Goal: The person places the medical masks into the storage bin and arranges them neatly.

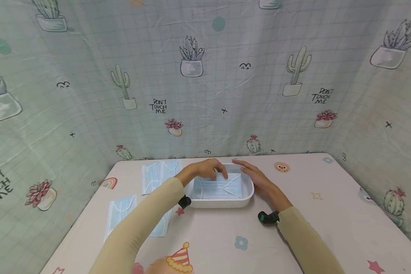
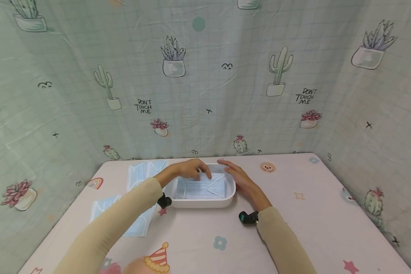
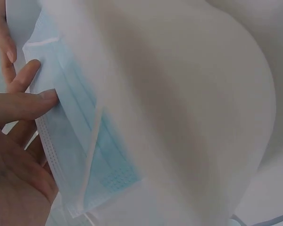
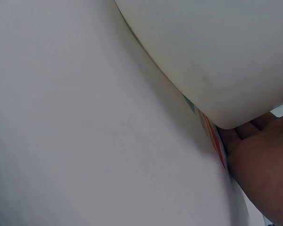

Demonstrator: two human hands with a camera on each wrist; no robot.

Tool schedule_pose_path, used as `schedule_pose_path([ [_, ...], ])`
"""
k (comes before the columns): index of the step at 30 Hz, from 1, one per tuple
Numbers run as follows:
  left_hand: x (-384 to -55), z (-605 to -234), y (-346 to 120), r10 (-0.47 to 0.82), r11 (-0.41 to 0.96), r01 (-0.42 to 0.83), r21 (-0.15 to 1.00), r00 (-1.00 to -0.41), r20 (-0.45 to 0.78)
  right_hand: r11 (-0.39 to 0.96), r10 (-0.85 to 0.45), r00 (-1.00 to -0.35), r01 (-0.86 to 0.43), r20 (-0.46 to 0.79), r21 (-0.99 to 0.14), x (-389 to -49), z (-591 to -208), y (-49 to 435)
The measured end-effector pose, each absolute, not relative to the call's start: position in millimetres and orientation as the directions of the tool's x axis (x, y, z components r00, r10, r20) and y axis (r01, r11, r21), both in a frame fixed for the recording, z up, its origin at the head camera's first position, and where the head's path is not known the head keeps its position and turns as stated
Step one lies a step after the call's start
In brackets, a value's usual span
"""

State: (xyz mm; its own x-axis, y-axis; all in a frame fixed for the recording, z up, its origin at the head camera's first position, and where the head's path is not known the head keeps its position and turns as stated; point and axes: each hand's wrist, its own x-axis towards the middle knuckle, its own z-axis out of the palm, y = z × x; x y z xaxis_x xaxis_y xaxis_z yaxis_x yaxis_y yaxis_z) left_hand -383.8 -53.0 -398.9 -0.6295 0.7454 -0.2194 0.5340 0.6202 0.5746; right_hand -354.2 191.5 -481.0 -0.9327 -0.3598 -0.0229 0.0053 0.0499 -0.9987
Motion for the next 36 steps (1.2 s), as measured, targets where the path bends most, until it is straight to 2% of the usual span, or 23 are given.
schedule_pose_path([
  [7, -381.9, -401.9, -54.0, 0.725, 0.657, 0.58, 0.482, -0.661, -0.194, 0.045, -0.364, -0.931, 0.019, -0.034, -0.999, -353.8, -480.9, 192.5],
  [11, -381.0, -403.9, -53.7, 0.712, 0.673, 0.573, 0.467, -0.674, -0.199, 0.048, -0.366, -0.93, 0.017, -0.033, -0.999, -354.1, -481.4, 193.1],
  [20, -383.1, -403.5, -50.5, 0.711, 0.68, 0.566, 0.466, -0.665, -0.23, 0.102, -0.345, -0.937, 0.019, -0.054, -0.995, -355.0, -478.9, 193.4],
  [26, -382.5, -402.1, -51.0, 0.72, 0.673, 0.561, 0.482, -0.648, -0.251, 0.083, -0.354, -0.934, 0.015, -0.043, -0.996, -355.5, -477.4, 193.7],
  [36, -378.0, -400.4, -53.3, 0.758, 0.594, 0.568, 0.57, -0.633, -0.158, 0.092, -0.336, -0.939, 0.038, -0.066, -0.995, -355.0, -477.1, 192.7],
])
